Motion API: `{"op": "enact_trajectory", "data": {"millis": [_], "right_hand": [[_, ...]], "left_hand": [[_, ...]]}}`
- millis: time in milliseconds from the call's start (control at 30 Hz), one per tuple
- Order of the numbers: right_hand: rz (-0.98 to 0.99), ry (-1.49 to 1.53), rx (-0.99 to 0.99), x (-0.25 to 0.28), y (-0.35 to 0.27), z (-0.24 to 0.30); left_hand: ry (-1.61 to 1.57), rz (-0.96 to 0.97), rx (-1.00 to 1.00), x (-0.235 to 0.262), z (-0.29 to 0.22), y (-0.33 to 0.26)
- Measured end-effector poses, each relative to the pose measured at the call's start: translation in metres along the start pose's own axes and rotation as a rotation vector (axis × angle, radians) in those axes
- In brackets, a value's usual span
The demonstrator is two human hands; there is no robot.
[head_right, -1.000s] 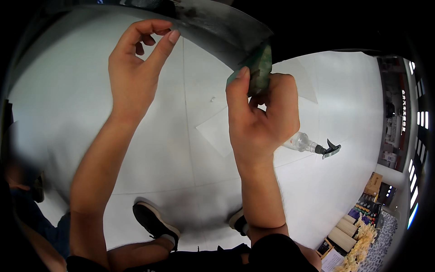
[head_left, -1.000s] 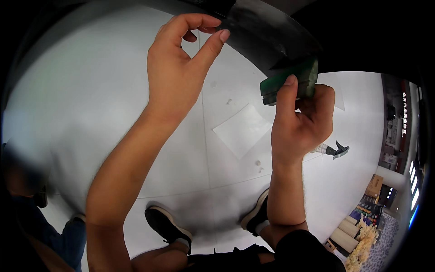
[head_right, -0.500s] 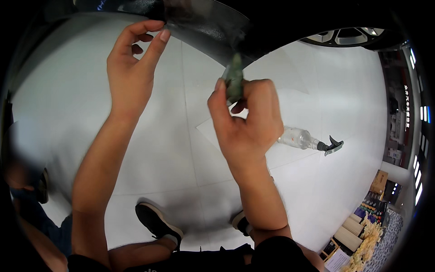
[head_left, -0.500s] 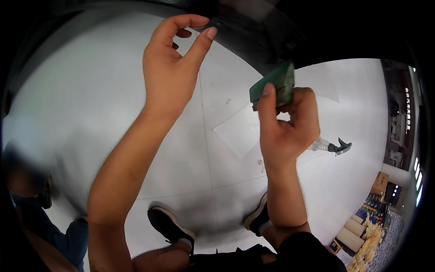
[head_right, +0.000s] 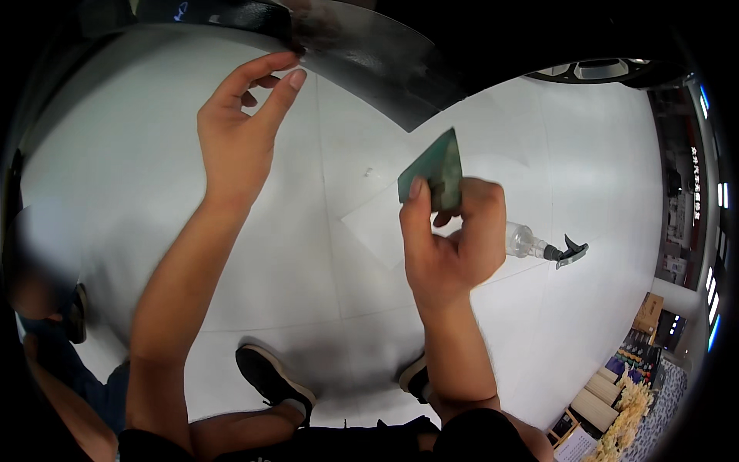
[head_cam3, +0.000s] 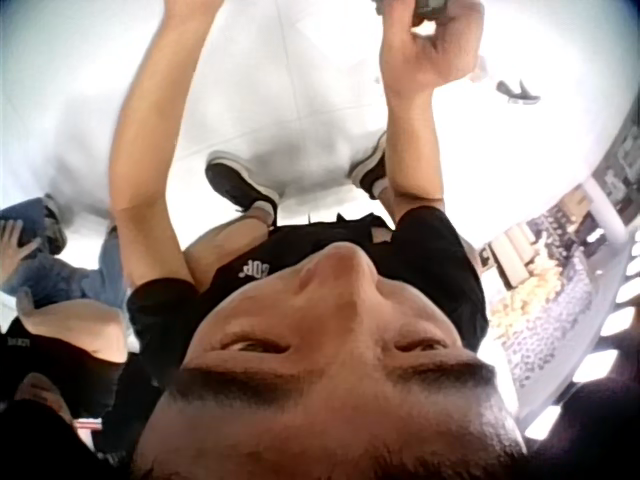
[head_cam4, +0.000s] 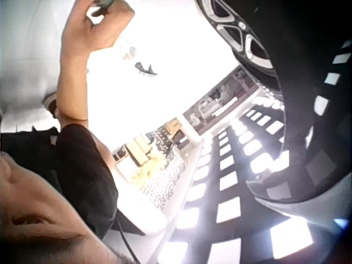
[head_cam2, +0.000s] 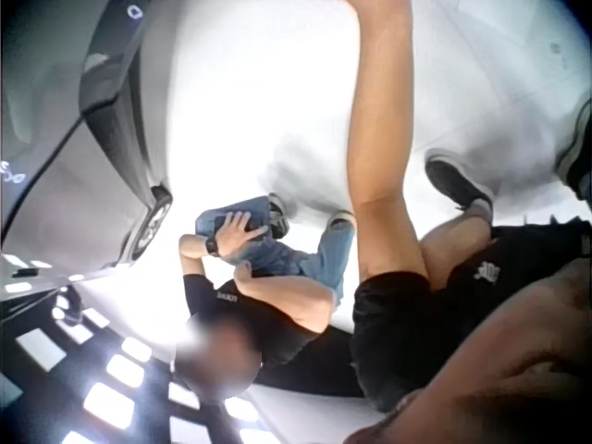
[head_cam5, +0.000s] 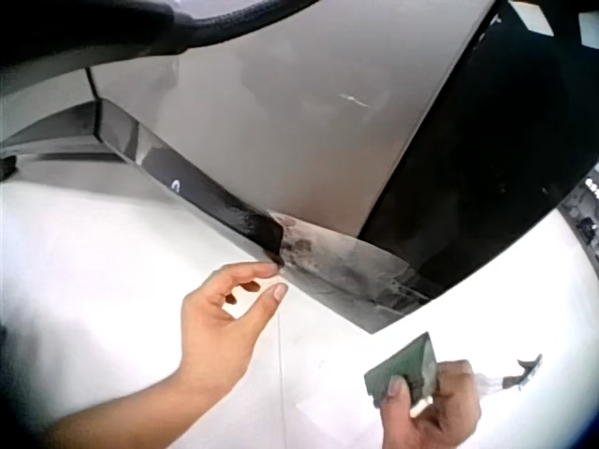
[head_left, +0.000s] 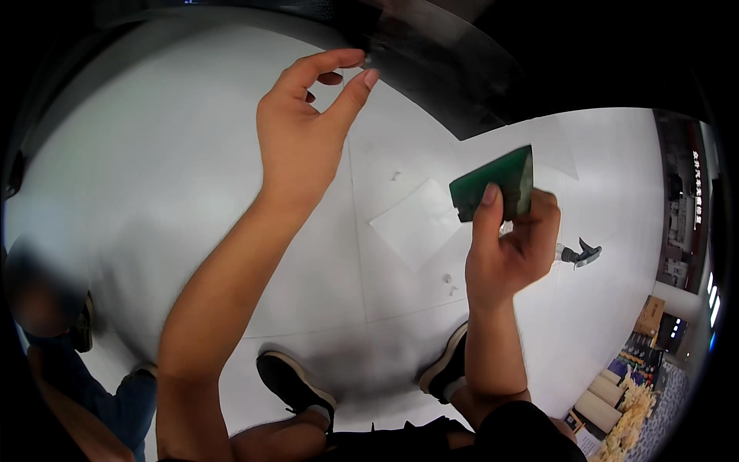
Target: The person applies a protective film to the car's wheel arch. They spray the surface with liquid, use a squeegee to smooth the film, and trim the edges with a knife.
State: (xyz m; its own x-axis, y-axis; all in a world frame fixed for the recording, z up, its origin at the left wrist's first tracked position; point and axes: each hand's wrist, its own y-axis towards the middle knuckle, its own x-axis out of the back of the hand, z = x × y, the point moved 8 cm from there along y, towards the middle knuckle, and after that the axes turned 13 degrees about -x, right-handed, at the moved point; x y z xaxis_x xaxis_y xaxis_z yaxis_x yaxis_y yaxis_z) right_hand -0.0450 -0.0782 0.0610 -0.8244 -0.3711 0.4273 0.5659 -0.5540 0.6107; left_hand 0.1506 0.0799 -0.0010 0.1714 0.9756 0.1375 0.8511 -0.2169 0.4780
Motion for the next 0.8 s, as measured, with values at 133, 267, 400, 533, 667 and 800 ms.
{"op": "enact_trajectory", "data": {"millis": [133, 267, 400, 533, 667, 800], "right_hand": [[-0.049, 0.014, -0.025, -0.018, 0.021, -0.001], [-0.038, 0.010, -0.029, -0.030, 0.027, 0.000], [-0.036, -0.021, -0.028, -0.034, 0.028, 0.004], [-0.013, -0.043, 0.002, -0.035, 0.031, 0.007], [-0.006, -0.017, -0.081, -0.036, 0.034, 0.008], [-0.010, -0.108, -0.123, -0.038, 0.036, 0.017]], "left_hand": [[-0.064, 0.008, 0.042, -0.005, 0.001, -0.002], [-0.035, 0.046, -0.103, -0.011, -0.009, 0.002], [-0.046, 0.062, -0.171, -0.011, -0.013, 0.004], [-0.224, 0.132, -0.171, -0.012, -0.018, 0.001], [-0.167, 0.157, -0.302, -0.006, -0.026, -0.004], [-0.170, 0.129, -0.283, -0.005, -0.020, -0.002]]}}
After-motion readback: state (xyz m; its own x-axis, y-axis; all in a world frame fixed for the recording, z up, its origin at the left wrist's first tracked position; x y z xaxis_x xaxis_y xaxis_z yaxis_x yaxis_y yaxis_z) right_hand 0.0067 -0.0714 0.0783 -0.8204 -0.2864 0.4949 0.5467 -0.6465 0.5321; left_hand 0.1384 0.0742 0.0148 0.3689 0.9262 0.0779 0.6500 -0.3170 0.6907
